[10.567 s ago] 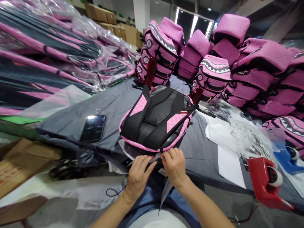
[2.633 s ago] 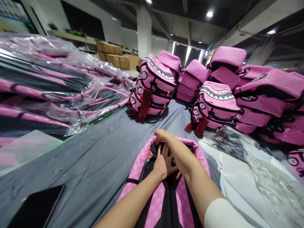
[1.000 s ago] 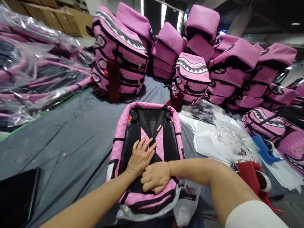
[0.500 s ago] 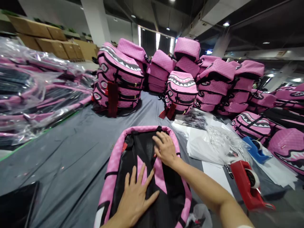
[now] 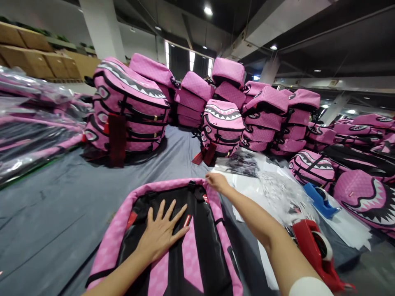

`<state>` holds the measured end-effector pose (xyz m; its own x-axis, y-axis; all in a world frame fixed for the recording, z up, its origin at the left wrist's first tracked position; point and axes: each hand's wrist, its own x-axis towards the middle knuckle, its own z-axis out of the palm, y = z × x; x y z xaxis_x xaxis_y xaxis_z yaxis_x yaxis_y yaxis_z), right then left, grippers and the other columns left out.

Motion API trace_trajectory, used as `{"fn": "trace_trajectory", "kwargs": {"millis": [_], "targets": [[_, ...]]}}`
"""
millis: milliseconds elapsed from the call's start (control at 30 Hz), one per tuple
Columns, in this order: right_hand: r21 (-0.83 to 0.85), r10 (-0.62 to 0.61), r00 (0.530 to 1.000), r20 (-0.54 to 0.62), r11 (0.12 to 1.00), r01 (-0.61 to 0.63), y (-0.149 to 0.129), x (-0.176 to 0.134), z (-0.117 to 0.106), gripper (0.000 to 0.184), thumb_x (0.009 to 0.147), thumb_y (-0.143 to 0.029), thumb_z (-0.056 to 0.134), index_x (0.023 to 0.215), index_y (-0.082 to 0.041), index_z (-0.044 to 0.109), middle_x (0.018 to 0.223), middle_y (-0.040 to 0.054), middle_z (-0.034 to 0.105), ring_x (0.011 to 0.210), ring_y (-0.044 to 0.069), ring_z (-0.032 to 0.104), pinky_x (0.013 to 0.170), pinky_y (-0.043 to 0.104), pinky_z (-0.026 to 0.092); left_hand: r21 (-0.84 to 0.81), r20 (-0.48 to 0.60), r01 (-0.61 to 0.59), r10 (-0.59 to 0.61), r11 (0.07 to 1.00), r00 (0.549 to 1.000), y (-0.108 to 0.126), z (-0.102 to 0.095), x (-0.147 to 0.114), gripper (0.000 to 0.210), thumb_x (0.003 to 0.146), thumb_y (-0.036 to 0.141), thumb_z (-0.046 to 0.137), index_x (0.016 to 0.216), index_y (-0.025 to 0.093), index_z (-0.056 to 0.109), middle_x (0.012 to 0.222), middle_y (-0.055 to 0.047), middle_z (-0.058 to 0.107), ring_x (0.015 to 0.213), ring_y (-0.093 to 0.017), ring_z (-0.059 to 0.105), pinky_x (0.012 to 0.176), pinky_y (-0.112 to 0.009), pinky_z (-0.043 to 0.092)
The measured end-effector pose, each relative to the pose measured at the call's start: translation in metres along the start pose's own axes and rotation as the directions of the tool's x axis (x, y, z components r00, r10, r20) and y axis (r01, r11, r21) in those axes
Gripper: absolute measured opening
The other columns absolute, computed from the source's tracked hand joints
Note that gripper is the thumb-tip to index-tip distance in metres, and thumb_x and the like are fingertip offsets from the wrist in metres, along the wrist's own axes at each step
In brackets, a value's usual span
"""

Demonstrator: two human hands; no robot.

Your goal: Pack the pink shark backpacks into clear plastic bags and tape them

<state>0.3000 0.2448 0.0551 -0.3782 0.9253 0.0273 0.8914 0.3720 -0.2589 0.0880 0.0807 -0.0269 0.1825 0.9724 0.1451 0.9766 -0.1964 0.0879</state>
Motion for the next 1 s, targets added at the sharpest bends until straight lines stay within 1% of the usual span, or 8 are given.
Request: {"fn": "trace_trajectory", "kwargs": {"millis": [100, 200, 333, 433, 567, 700, 867, 1000], "targets": [[-0.016, 0.228, 0.969, -0.094, 0.973, -0.230, 0.057, 0.031, -0.017, 0.025, 0.098, -0.024, 0.050, 0.108, -0.020, 0.072, 0.108, 0.0100, 0.075, 0.101, 0.021, 0.067, 0.078, 0.026, 0.045, -0.027, -0.044, -0.005, 0.003, 1.000, 0.999, -0.005, 0.009, -0.005, 0.066, 0.090, 0.069, 0.044, 0.149, 0.039, 0.042, 0.159, -0.013, 0.040, 0.147, -0.049, 0.027, 0.111, -0.074, 0.018], [-0.001, 0.388, 0.914, -0.118, 0.920, -0.391, 0.102, 0.043, -0.005, 0.015, 0.090, -0.028, 0.065, 0.092, -0.016, 0.074, 0.094, 0.0110, 0.076, 0.090, 0.022, 0.069, 0.067, 0.025, 0.042, -0.047, -0.086, -0.009, 0.005, 0.999, 0.996, -0.011, 0.018, -0.006, 0.065, 0.089, 0.072, 0.045, 0.148, 0.044, 0.040, 0.159, -0.009, 0.042, 0.148, -0.047, 0.027, 0.113, -0.073, 0.015], [0.065, 0.479, 0.866, -0.144, 0.878, -0.474, 0.131, 0.050, 0.030, 0.015, 0.090, -0.033, 0.068, 0.096, -0.020, 0.074, 0.095, 0.0042, 0.075, 0.089, 0.017, 0.069, 0.068, 0.023, 0.043, -0.039, -0.084, -0.008, 0.005, 0.999, 0.996, -0.015, 0.026, -0.006, 0.065, 0.087, 0.076, 0.043, 0.146, 0.050, 0.038, 0.158, -0.005, 0.043, 0.148, -0.046, 0.028, 0.113, -0.074, 0.014], [0.107, 0.512, 0.851, -0.117, 0.858, -0.502, 0.143, 0.058, 0.040, 0.019, 0.096, -0.035, 0.063, 0.101, -0.019, 0.070, 0.099, 0.0033, 0.072, 0.091, 0.016, 0.067, 0.078, 0.028, 0.051, -0.020, -0.068, 0.001, -0.002, 1.000, 0.998, -0.015, 0.025, -0.008, 0.065, 0.087, 0.075, 0.043, 0.147, 0.049, 0.036, 0.159, -0.006, 0.042, 0.148, -0.046, 0.028, 0.112, -0.073, 0.015], [0.116, 0.575, 0.809, -0.125, 0.818, -0.563, 0.167, 0.060, 0.024, 0.030, 0.098, -0.038, 0.061, 0.119, -0.017, 0.063, 0.118, 0.0077, 0.065, 0.100, 0.020, 0.066, 0.087, 0.041, 0.057, -0.016, -0.066, 0.003, -0.004, 1.000, 0.998, -0.013, 0.021, -0.008, 0.066, 0.087, 0.076, 0.044, 0.147, 0.048, 0.039, 0.158, -0.007, 0.043, 0.147, -0.045, 0.030, 0.113, -0.072, 0.014], [0.077, 0.621, 0.763, -0.178, 0.782, -0.618, 0.193, 0.038, -0.012, 0.034, 0.098, -0.037, 0.062, 0.126, -0.018, 0.060, 0.126, 0.0092, 0.062, 0.106, 0.022, 0.064, 0.090, 0.043, 0.057, -0.028, -0.058, 0.001, -0.003, 1.000, 0.998, -0.013, 0.022, -0.007, 0.065, 0.087, 0.074, 0.045, 0.146, 0.046, 0.043, 0.159, -0.007, 0.043, 0.148, -0.045, 0.028, 0.114, -0.072, 0.012], [0.014, 0.495, 0.841, -0.218, 0.863, -0.505, 0.180, 0.008, -0.064, 0.028, 0.098, -0.038, 0.061, 0.116, -0.016, 0.063, 0.113, 0.0065, 0.066, 0.096, 0.020, 0.066, 0.084, 0.039, 0.057, -0.037, -0.064, -0.007, 0.004, 0.999, 0.998, -0.013, 0.026, -0.004, 0.063, 0.089, 0.071, 0.044, 0.145, 0.043, 0.047, 0.160, -0.005, 0.041, 0.150, -0.045, 0.023, 0.115, -0.071, 0.008], [-0.050, 0.259, 0.923, -0.285, 0.958, -0.284, 0.105, -0.001, -0.073, 0.013, 0.099, -0.029, 0.058, 0.098, -0.019, 0.066, 0.099, 0.0040, 0.070, 0.089, 0.017, 0.064, 0.075, 0.027, 0.046, -0.066, -0.086, -0.022, 0.016, 0.998, 0.996, -0.012, 0.023, -0.002, 0.064, 0.090, 0.070, 0.042, 0.145, 0.038, 0.049, 0.159, -0.010, 0.042, 0.149, -0.045, 0.024, 0.114, -0.072, 0.011]]}}
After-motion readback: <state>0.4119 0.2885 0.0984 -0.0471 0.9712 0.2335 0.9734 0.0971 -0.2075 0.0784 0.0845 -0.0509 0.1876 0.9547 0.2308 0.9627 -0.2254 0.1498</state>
